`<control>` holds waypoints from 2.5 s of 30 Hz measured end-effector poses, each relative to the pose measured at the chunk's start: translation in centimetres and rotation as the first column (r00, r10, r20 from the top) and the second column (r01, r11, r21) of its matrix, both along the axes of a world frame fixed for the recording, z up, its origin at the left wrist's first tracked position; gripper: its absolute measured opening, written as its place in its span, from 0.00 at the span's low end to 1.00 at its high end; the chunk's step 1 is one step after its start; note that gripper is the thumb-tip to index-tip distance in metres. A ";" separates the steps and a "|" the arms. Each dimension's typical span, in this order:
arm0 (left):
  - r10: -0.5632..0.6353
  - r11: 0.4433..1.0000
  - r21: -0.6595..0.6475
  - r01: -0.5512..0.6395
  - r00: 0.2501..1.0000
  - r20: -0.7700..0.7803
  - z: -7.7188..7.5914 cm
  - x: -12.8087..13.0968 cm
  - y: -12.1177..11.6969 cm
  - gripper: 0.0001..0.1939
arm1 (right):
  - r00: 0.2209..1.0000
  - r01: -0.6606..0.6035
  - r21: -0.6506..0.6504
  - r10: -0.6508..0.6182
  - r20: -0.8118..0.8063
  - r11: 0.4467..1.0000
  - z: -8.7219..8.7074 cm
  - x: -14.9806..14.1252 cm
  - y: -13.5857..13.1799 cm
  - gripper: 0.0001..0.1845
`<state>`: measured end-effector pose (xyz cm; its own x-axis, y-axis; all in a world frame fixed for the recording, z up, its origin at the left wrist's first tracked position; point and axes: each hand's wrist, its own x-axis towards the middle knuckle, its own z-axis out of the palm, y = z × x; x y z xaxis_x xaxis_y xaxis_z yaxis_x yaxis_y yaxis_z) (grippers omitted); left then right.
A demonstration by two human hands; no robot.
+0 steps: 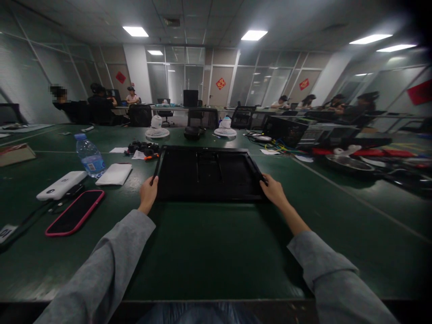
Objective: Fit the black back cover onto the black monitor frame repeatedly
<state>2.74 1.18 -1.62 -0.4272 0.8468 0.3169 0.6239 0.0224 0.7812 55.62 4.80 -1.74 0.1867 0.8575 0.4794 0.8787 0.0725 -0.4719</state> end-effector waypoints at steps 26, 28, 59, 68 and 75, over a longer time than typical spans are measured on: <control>0.050 0.989 -0.124 -0.074 0.981 -0.188 0.7 -2.1 0.2 0.24 | 0.999 -0.005 -0.012 0.004 -0.052 1.000 -1.1 -0.8 0.4 0.24; 0.055 0.988 -0.128 -0.090 0.967 -0.249 0.8 -2.0 -0.2 0.25 | 0.999 -0.001 -0.011 0.000 -0.045 1.000 -1.1 -1.3 0.3 0.24; -0.256 0.927 0.034 0.374 0.694 -0.673 1.2 10.1 -4.1 0.30 | 0.949 -0.254 0.247 0.192 0.249 0.935 -1.3 -20.6 -4.0 0.37; -0.238 0.934 0.011 0.357 0.645 -0.726 0.8 10.2 -3.9 0.25 | 0.926 -0.212 0.157 0.147 0.348 0.965 -1.4 -20.9 -4.0 0.32; -0.273 0.907 0.056 0.418 0.682 -0.679 1.2 8.3 -3.5 0.23 | 0.940 -0.241 0.121 0.201 0.276 0.963 -0.5 -19.4 -4.0 0.31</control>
